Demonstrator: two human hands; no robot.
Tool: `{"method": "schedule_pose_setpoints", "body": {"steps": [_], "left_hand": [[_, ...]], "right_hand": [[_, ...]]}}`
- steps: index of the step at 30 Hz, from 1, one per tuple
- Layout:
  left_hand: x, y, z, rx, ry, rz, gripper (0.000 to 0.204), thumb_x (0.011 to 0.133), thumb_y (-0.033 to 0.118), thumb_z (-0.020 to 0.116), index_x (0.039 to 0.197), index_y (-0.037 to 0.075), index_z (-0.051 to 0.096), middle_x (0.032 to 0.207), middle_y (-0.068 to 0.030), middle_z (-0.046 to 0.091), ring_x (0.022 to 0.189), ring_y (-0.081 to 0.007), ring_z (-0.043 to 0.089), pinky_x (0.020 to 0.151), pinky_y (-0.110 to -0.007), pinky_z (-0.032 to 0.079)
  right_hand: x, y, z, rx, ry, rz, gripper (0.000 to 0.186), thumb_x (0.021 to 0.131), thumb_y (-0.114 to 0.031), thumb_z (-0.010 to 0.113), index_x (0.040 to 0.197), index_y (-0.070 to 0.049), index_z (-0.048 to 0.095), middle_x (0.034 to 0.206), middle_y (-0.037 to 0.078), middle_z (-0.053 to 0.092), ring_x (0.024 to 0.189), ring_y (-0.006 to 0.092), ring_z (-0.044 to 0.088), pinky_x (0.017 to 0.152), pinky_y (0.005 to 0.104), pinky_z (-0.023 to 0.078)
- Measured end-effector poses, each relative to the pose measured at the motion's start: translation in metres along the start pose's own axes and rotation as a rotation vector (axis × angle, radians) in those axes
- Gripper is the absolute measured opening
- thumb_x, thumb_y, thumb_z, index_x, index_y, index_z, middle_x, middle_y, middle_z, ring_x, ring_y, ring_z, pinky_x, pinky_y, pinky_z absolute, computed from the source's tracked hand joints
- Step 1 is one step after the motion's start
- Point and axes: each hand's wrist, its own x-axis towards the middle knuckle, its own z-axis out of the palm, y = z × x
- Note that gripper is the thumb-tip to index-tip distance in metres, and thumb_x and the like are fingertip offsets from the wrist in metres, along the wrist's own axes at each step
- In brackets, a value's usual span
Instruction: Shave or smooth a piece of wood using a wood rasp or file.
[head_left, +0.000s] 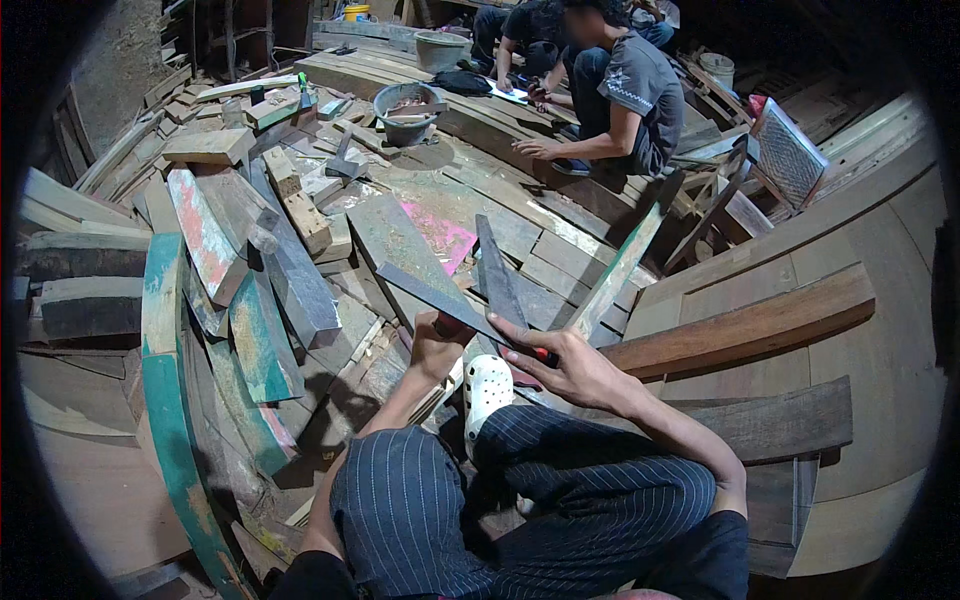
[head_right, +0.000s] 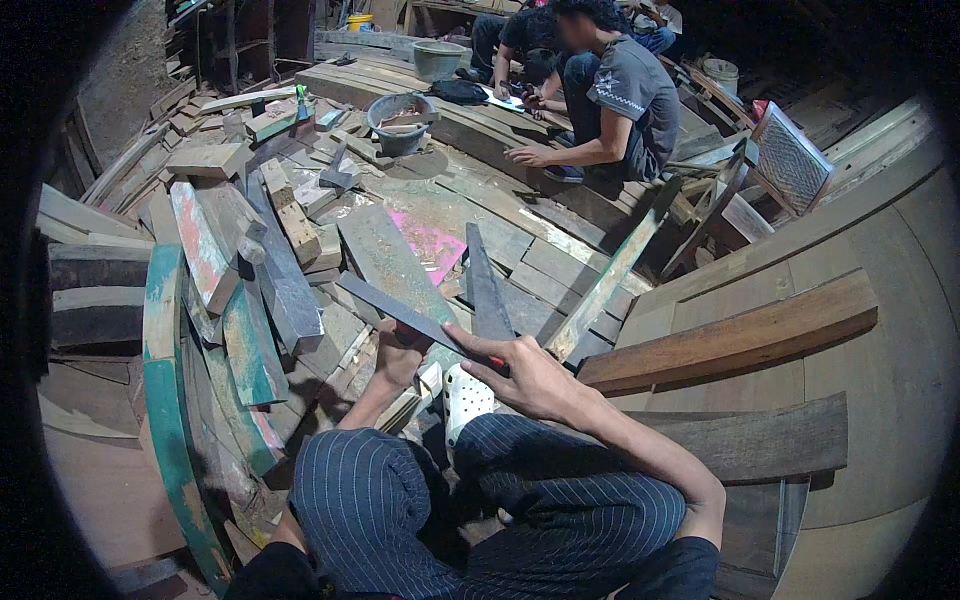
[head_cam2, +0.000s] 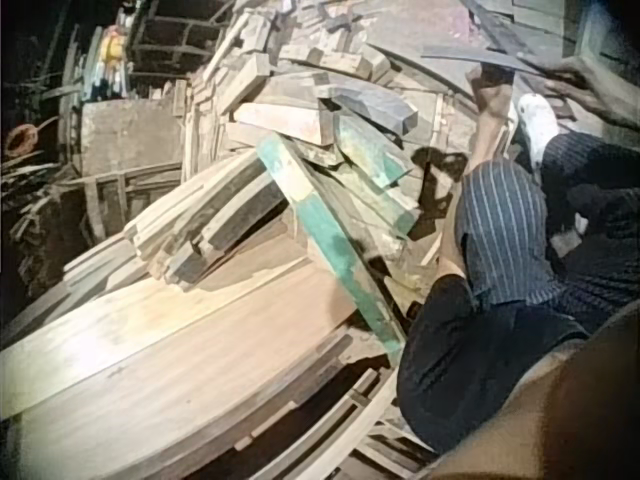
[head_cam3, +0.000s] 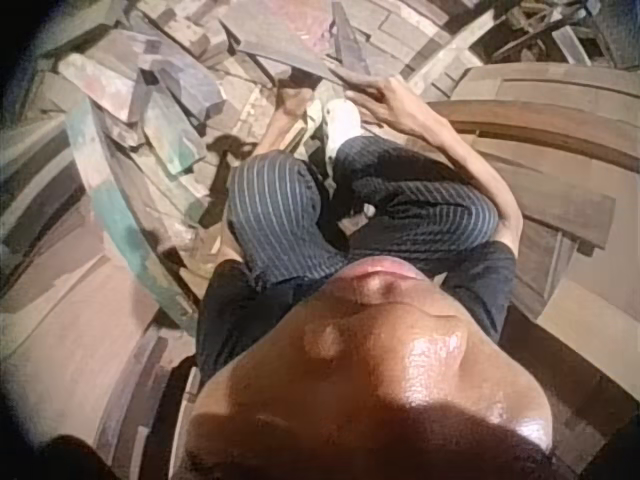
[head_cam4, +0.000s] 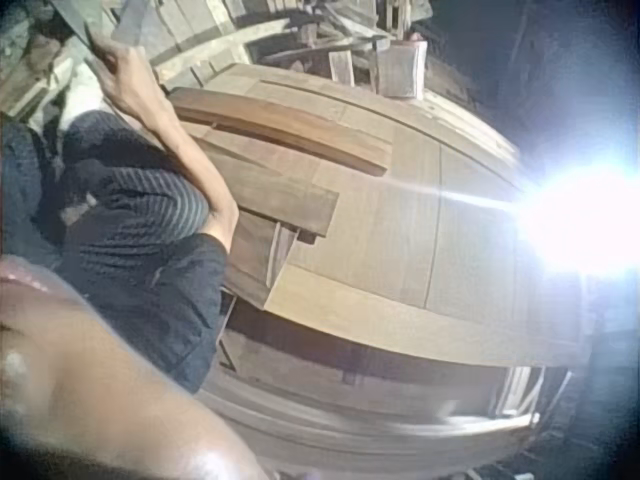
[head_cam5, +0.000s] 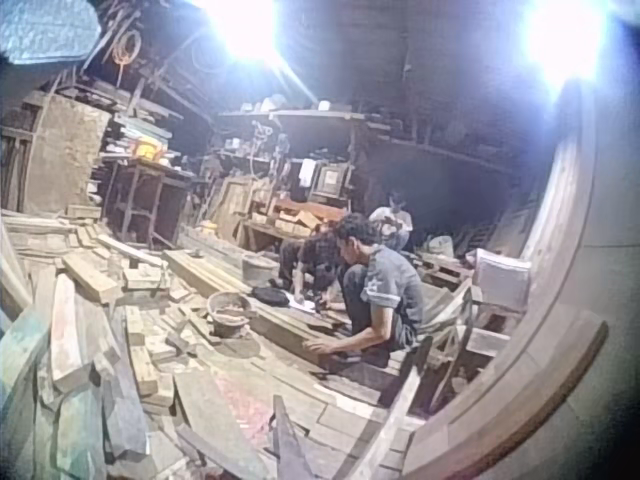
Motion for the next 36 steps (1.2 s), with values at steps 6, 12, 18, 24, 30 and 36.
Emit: {"method": "schedule_pose_setpoints", "body": {"steps": [6,12,18,24,30,36], "left_hand": [[0.0,-0.006,-0.003,0.008,-0.02,-0.01,0.006,0.078,0.004,0.069,0.08,-0.001,0.066,0.069,-0.0049,0.064,0.065,-0.0097,0.058,0.059,-0.029,0.045],[0.001,-0.016,-0.005,0.024,-0.026,0.065,0.006,0.078,0.004,0.068,0.08,-0.001,0.066,0.068,-0.0045,0.064,0.063,-0.0099,0.058,0.058,-0.03,0.045],[0.002,-0.008,-0.005,0.119,-0.022,0.049,0.007,0.076,0.004,0.069,0.076,-0.001,0.065,0.066,-0.005,0.063,0.061,-0.0105,0.057,0.058,-0.03,0.044],[-0.002,-0.024,0.001,-0.119,0.107,0.195,0.006,0.075,0.003,0.068,0.077,-0.002,0.065,0.065,-0.0058,0.063,0.062,-0.0111,0.058,0.058,-0.03,0.044],[-0.004,-0.017,-0.004,-0.002,0.02,0.04,0.008,0.076,0.005,0.069,0.078,-0.002,0.066,0.064,-0.0053,0.062,0.061,-0.0109,0.056,0.058,-0.03,0.044],[0.0,-0.003,-0.003,0.05,0.029,0.002,0.016,0.079,0.012,0.07,0.074,-0.001,0.063,0.06,-0.0064,0.057,0.057,-0.011,0.051,0.055,-0.031,0.042]], "right_hand": [[-0.001,0.0,0.0,-0.014,-0.005,-0.023,0.047,0.097,-0.024,0.055,0.142,-0.016,0.043,0.086,0.021,0.069,0.071,0.0075,0.053,0.07,0.0373,0.05],[-0.001,-0.002,0.0,0.001,0.005,0.007,0.045,0.095,-0.021,0.057,0.139,-0.019,0.047,0.102,0.027,0.066,0.086,0.0266,0.069,0.075,0.0437,0.051],[0.0,0.007,0.003,-0.039,0.033,-0.061,0.047,0.097,-0.026,0.056,0.142,-0.019,0.043,0.083,0.02,0.069,0.069,0.0077,0.049,0.068,0.0367,0.05],[-0.001,-0.005,-0.002,-0.014,-0.011,0.012,0.046,0.097,-0.027,0.056,0.141,-0.017,0.045,0.08,0.017,0.067,0.069,0.0066,0.048,0.067,0.0352,0.049],[-0.001,0.001,0.001,0.049,0.016,-0.023,0.046,0.094,-0.02,0.058,0.139,-0.017,0.047,0.108,0.026,0.064,0.1,0.0342,0.064,0.08,0.0425,0.051],[-0.002,0.0,0.0,0.007,0.087,-0.095,0.046,0.094,-0.019,0.058,0.138,-0.015,0.048,0.105,0.024,0.066,0.092,0.0283,0.068,0.076,0.0408,0.052]]}}
